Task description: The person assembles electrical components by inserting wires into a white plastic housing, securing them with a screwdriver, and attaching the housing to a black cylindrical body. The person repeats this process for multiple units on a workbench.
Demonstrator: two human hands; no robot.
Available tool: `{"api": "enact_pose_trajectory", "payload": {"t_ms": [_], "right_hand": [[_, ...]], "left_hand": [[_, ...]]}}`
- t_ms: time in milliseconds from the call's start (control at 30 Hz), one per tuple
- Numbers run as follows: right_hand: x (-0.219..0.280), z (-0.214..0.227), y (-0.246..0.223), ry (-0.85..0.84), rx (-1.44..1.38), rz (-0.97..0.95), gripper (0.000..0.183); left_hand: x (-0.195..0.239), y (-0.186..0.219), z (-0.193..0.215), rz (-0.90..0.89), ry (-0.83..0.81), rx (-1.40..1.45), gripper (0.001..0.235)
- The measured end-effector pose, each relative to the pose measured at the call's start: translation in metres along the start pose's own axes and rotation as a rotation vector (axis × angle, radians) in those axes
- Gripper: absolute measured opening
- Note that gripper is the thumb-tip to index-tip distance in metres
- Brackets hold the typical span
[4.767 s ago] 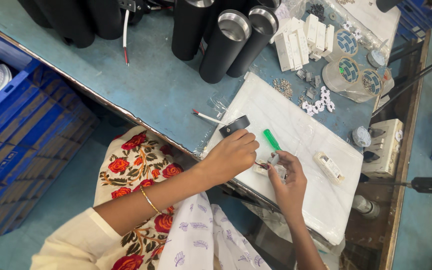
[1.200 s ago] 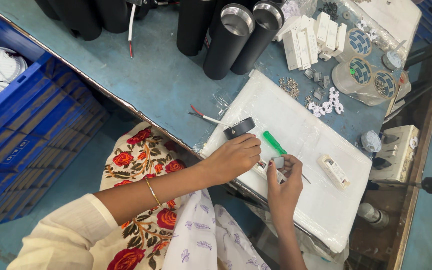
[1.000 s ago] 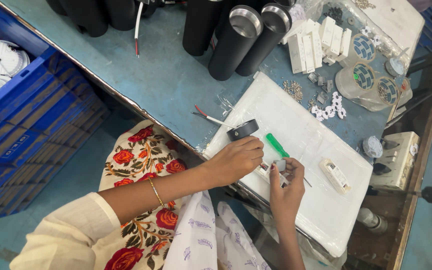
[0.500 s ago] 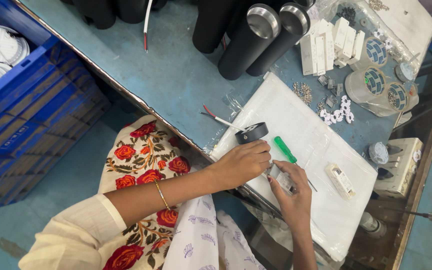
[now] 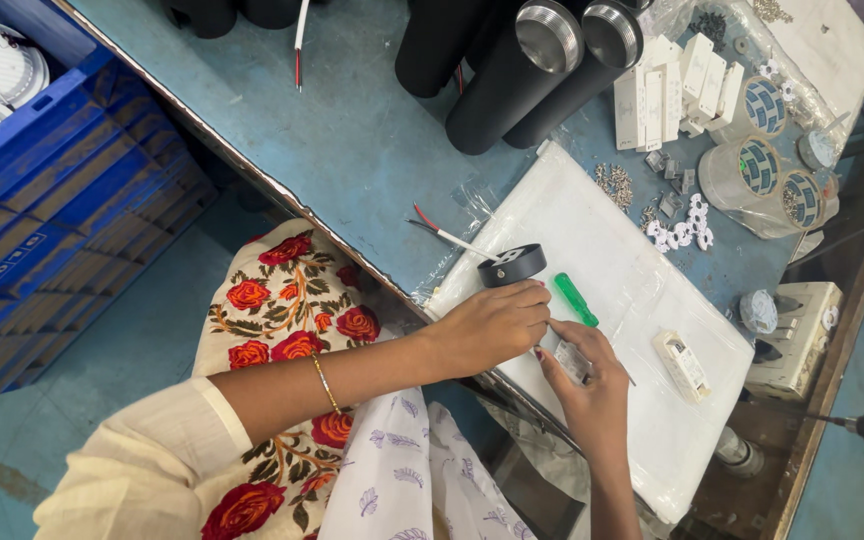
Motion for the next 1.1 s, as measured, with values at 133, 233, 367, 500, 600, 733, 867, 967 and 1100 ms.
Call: {"api": "enact_pose_trajectory", "payload": {"t_ms": [133,233,367,500,600,733,867,967,1100], "right_hand": [[0.005,-0.003,0.005,0.036,-0.071,0.03,0.037],[0.011,-0.005,0.009,0.062,-0.061,0.073,0.037],[0.018,-0.002,0.025,0.103,-0.242,-0.023,0.037],[0.018,0.003,0.027,0.153,-0.206,0.009,0.037],[0.019,-0.001,0.026,0.208,-0.14,0.0,0.035],[0.02,-0.006,0.025,0.377,-0.107,-0.059,0.033],[0.02,-0.009,0.03,0.539,-0.089,-0.214,0.036],[0.017,-0.011,0.022,0.556,-0.013,-0.139,0.036],[0.017,-0.014,0.026,0.529,-0.081,-0.177,0.037]], "left_hand": [[-0.003,0.005,0.001,-0.021,0.014,-0.084,0.013],[-0.008,0.012,0.002,-0.046,-0.013,-0.273,0.019],[-0.013,0.019,0.015,-0.148,-0.006,-0.536,0.013],[-0.023,0.019,0.02,-0.142,-0.175,-0.445,0.01],[-0.028,0.018,0.021,-0.124,-0.2,-0.412,0.009],[-0.027,0.018,0.018,-0.119,-0.158,-0.399,0.007],[-0.023,0.015,0.016,-0.112,-0.12,-0.404,0.008],[-0.022,0.014,0.011,-0.092,-0.164,-0.414,0.005],[-0.023,0.016,0.007,-0.078,-0.159,-0.374,0.005]]}}
Point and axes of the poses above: each hand's wrist, its own x-axis away from the middle knuckle, its own z-axis out of the back of the hand, y = z × x, the point moved 6 cm from there along -x, towards the middle knuckle, and after that the axes turned 13 degrees about z, right-handed, at the moved point
